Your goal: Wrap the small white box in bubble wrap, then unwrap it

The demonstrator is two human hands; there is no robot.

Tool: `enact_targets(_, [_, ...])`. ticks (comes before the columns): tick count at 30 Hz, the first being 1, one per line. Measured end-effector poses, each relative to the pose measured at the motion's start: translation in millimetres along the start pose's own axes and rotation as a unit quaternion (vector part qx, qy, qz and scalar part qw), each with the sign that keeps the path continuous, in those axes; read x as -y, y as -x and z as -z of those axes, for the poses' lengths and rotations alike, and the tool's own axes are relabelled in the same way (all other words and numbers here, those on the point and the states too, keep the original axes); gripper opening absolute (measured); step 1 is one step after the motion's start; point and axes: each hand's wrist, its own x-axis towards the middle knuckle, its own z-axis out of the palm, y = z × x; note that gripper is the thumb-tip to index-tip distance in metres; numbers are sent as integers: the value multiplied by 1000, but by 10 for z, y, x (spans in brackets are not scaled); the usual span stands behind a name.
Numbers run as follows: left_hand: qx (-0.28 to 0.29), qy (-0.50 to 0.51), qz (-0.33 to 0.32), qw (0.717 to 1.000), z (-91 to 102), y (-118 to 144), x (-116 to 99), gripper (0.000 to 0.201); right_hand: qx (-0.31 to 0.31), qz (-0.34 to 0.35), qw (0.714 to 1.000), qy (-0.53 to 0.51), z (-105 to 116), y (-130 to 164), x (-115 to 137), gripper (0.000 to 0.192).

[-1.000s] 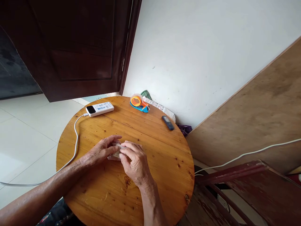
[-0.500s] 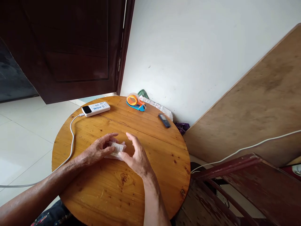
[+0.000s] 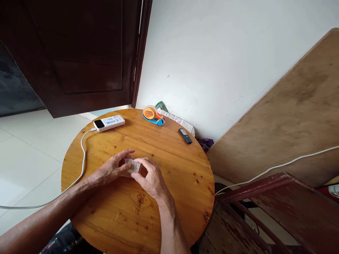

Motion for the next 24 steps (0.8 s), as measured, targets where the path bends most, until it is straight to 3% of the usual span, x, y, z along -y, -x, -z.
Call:
enact_targets(7, [8, 42, 6, 999, 10, -30, 8, 54, -27, 70, 996, 53, -51, 22, -59, 34])
enact_targets(11, [12, 78, 3, 997, 20, -33, 8, 58, -28, 71, 996, 39, -54, 26, -91, 36])
enact_targets(18, [19, 129, 2, 991, 6, -42, 52, 63, -49, 83, 994, 46, -96, 12, -78, 15])
enact_targets(24, [19, 159, 11, 987, 9, -24, 63, 64, -36, 59, 998, 2, -32, 25, -22, 9])
